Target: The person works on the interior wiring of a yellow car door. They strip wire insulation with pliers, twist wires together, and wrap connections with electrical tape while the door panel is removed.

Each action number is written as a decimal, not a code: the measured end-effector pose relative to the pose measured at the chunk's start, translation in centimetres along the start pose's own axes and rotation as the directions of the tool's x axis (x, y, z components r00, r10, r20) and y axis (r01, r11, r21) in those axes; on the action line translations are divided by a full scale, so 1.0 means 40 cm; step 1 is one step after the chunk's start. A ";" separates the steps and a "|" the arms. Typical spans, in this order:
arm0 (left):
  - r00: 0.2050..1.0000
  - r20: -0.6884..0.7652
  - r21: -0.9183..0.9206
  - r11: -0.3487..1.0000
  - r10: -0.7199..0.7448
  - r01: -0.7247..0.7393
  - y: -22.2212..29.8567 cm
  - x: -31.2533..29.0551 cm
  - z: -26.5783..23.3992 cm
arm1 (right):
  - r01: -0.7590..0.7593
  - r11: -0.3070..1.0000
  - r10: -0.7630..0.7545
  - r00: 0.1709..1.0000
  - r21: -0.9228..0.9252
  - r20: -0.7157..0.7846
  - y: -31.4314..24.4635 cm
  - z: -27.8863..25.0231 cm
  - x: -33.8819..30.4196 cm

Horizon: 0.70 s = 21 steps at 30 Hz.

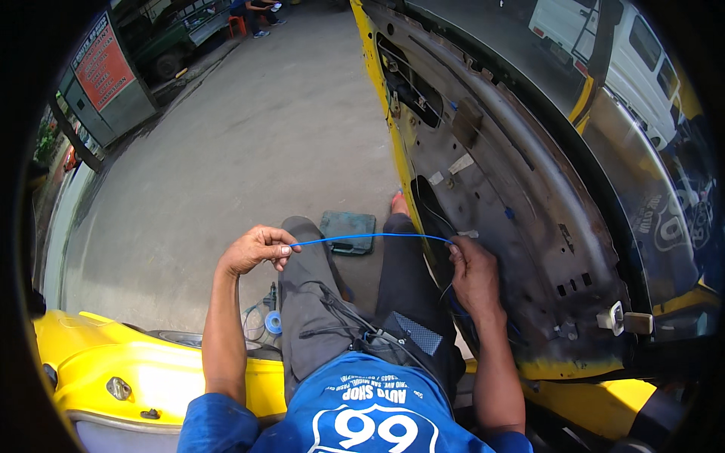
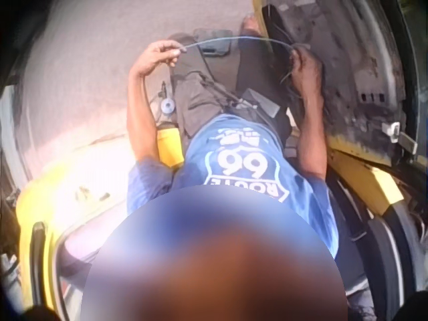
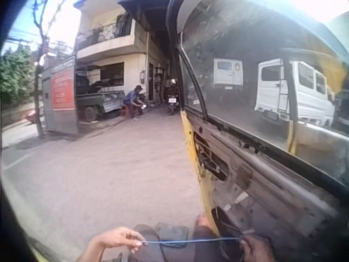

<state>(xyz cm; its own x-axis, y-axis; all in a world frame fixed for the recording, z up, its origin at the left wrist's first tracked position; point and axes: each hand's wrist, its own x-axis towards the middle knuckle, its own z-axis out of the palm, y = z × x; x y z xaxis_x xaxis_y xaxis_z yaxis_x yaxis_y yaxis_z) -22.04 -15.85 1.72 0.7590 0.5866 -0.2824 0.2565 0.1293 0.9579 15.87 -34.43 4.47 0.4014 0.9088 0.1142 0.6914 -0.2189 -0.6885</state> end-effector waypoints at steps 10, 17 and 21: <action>0.956 -0.272 -0.957 0.071 0.114 -0.281 -0.009 0.164 0.281 | 0.325 0.812 -0.460 0.868 0.485 0.186 -0.193 0.170 -0.085; 0.914 -0.402 -0.814 0.433 0.062 -0.388 -0.020 0.181 0.382 | 0.258 0.920 -0.295 0.951 0.294 0.089 -0.150 0.148 -0.108; 0.652 -0.750 0.014 0.988 0.114 -0.156 -0.016 0.145 0.406 | 0.404 0.895 -0.418 0.908 0.191 0.038 -0.095 0.055 -0.119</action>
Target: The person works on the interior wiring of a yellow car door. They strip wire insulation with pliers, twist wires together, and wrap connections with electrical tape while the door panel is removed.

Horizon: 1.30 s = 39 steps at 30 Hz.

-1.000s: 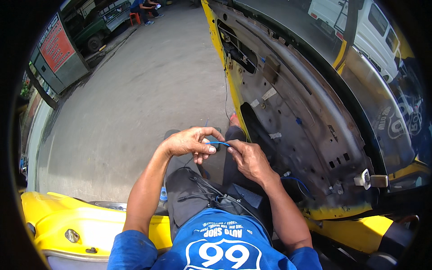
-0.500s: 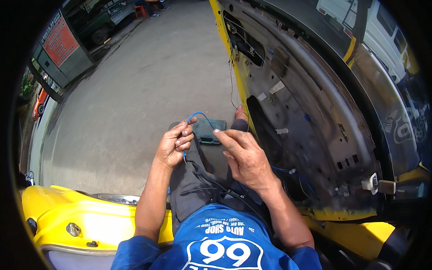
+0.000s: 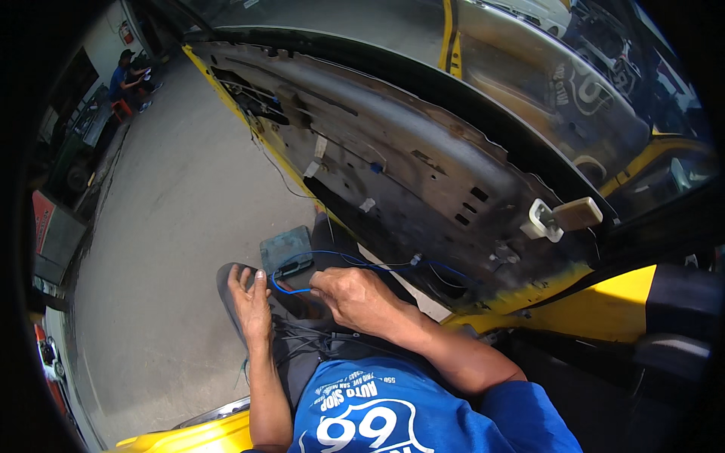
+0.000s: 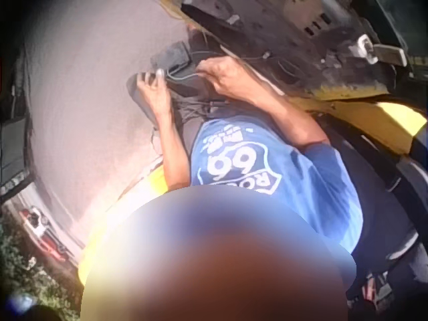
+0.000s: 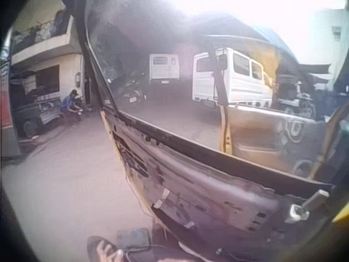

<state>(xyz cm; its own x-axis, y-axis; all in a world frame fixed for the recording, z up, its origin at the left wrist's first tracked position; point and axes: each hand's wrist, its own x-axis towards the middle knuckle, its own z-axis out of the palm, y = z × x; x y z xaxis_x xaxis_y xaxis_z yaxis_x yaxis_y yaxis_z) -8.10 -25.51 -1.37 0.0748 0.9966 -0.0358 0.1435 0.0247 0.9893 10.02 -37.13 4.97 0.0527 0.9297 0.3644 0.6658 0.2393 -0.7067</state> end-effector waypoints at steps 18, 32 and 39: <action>0.821 0.520 -0.130 0.972 0.236 -0.198 0.025 -0.121 0.046 | -0.834 0.031 0.754 -0.342 -0.551 0.561 0.435 -0.166 -1.059; 0.884 0.457 -0.072 0.987 -0.094 0.143 0.023 -0.172 0.026 | -0.820 0.085 0.943 -0.117 -0.566 0.311 0.632 0.051 -1.368; 0.880 0.466 -0.128 0.977 -0.093 0.172 0.017 -0.163 0.021 | -0.838 0.092 0.920 -0.134 -0.537 0.367 0.550 -0.041 -1.270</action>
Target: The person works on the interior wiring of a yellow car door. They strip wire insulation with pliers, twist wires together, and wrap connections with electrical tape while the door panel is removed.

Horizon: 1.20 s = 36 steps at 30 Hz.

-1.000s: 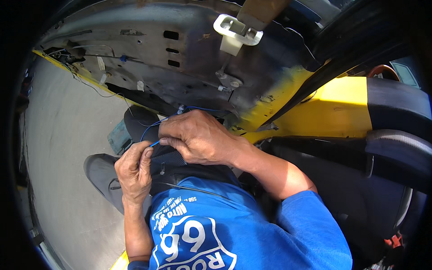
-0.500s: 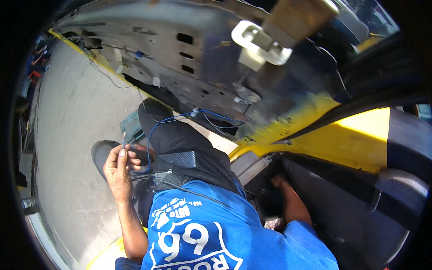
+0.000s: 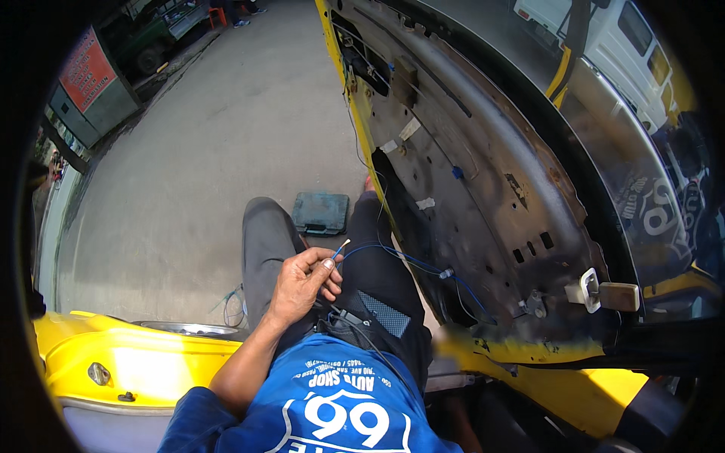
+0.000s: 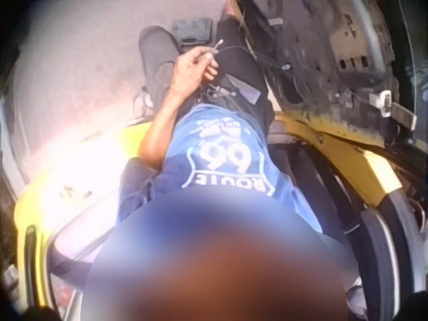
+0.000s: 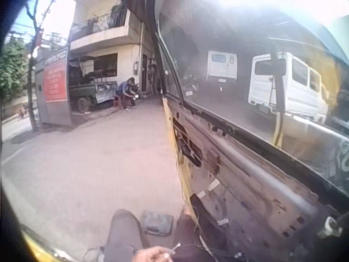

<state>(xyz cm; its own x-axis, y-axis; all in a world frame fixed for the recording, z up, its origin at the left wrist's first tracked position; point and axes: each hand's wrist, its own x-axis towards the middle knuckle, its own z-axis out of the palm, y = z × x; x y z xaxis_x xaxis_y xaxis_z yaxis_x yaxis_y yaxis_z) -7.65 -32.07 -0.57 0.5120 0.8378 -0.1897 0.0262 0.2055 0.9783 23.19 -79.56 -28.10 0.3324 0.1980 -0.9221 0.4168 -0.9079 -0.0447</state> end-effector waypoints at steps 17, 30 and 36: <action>0.993 -0.014 -0.197 0.974 0.114 -0.115 0.069 0.030 -0.012 | 0.456 0.155 -0.725 0.655 0.876 -0.213 -0.809 -0.413 -0.657; 0.923 -0.198 0.078 0.944 0.329 -0.320 0.092 0.020 -0.010 | 0.957 0.290 -0.891 0.272 0.005 -0.363 -1.140 -0.404 -0.684; 0.782 -0.142 0.517 0.719 0.607 -0.465 0.084 0.041 -0.010 | 0.951 0.269 -0.878 0.179 -0.149 -0.443 -1.151 -0.394 -0.660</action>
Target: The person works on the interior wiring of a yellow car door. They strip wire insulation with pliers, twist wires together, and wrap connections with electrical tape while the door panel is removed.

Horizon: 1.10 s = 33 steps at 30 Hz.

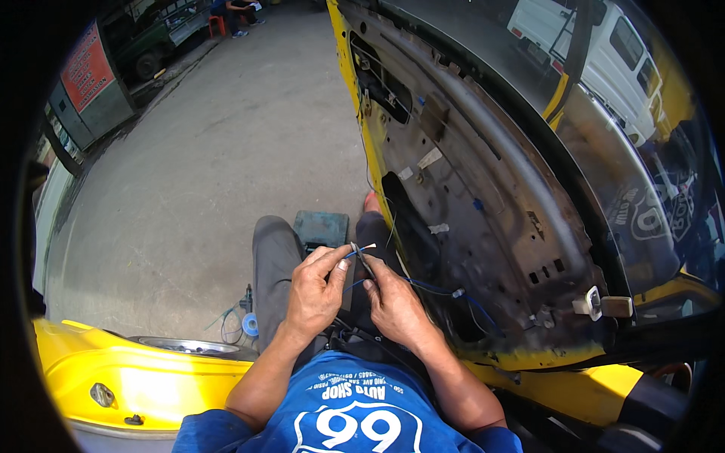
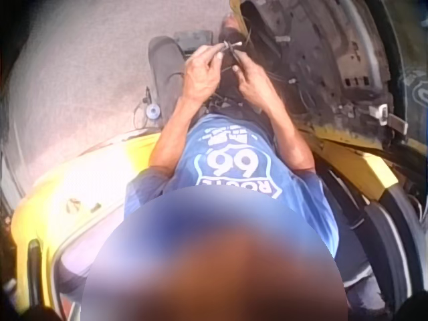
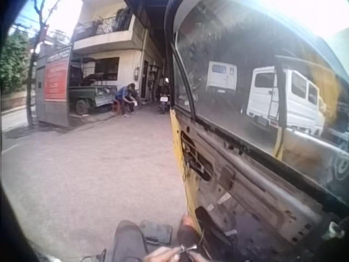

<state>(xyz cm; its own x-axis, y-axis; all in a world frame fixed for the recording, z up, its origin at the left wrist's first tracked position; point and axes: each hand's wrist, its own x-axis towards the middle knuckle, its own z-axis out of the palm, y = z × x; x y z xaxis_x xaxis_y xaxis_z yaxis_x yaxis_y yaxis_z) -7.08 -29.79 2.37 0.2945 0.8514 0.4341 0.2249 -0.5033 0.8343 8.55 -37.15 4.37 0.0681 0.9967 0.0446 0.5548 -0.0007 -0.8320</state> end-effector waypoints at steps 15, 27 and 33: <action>0.938 0.175 -0.234 0.913 -0.299 0.335 0.000 -0.014 -0.001 | 0.056 0.935 -0.094 0.991 -0.349 -0.092 0.019 0.033 -0.012; 0.934 0.201 -0.189 0.924 -0.296 0.333 0.008 -0.016 -0.006 | 0.026 0.983 -0.037 0.998 -0.180 -0.058 0.022 0.020 -0.014; 0.942 0.181 -0.195 0.928 -0.284 0.317 0.009 -0.018 -0.001 | 0.014 0.962 -0.030 0.998 -0.274 -0.054 0.022 0.015 -0.019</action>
<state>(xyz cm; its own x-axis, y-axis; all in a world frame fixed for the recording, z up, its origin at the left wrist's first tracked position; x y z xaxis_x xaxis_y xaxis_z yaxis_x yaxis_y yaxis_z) -7.24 -30.59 2.38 0.3815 0.9177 0.1104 0.1206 -0.1678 0.9784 8.50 -37.86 3.27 0.0959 0.9904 0.0996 0.7619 -0.0087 -0.6477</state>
